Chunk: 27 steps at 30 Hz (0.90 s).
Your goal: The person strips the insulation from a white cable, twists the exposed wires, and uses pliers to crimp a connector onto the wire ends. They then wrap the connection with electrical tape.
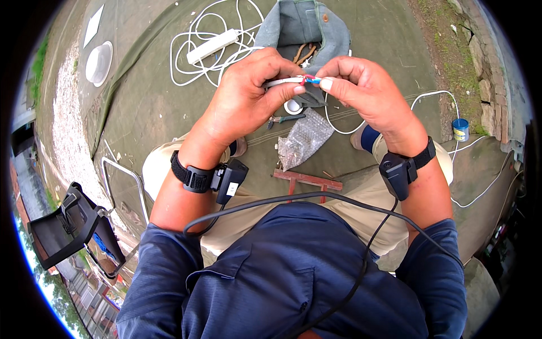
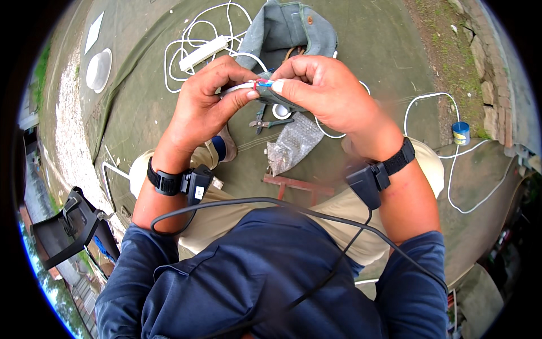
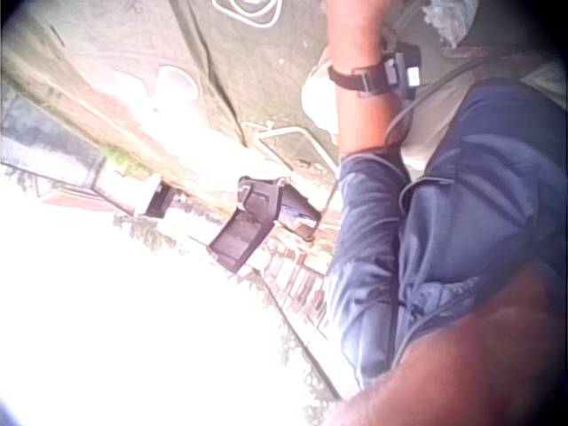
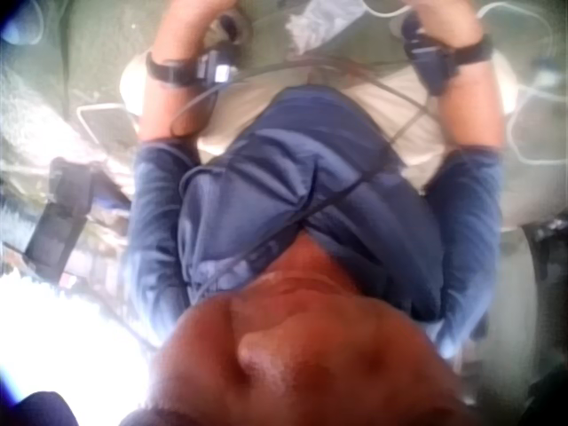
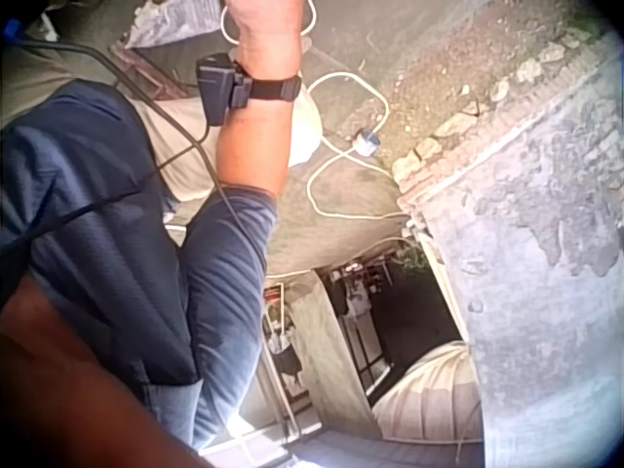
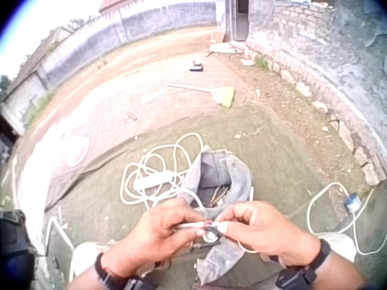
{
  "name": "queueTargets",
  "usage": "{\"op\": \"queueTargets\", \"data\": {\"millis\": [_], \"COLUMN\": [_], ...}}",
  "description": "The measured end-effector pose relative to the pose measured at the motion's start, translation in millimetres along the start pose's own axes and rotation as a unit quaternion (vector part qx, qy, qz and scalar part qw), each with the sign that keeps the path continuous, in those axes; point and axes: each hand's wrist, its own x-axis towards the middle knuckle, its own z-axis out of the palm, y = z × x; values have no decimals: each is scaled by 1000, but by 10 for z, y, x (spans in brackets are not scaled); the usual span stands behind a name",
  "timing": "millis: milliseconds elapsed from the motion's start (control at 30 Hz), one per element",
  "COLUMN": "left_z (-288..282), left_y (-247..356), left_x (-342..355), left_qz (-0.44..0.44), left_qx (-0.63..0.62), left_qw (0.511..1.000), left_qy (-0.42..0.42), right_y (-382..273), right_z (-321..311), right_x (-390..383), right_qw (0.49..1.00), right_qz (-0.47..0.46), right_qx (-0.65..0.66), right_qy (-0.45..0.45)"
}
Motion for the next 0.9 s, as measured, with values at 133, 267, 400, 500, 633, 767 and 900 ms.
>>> {"op": "queueTargets", "data": {"millis": [133, 267, 400, 500, 633, 767, 900], "left_z": [12, 11, 10, 40, 16, -23, -8], "left_y": [-1, 8, 3, -15, -27, -7, 25], "left_x": [5, 4, -4, -9, -13, -11, 0], "left_qz": [7, 6, -2, -10, -40, -52, -54], "left_qx": [-2, -3, -17, -37, -91, -78, -77], "left_qw": [1000, 1000, 1000, 999, 995, 995, 996], "left_qy": [5, 4, 2, 15, 2, -20, -8], "right_y": [37, 44, 15, -3, 34, 69, 116], "right_z": [-14, -12, -1, 5, -12, -8, 28], "right_x": [-4, 1, -7, -5, 6, 11, 29], "right_qw": [1000, 1000, 1000, 1000, 999, 999, 998], "right_qz": [-11, -13, -9, -8, -27, -30, -39], "right_qx": [-6, -17, -13, -19, -34, -33, -31], "right_qy": [2, 4, 5, 9, 12, 14, 30]}}
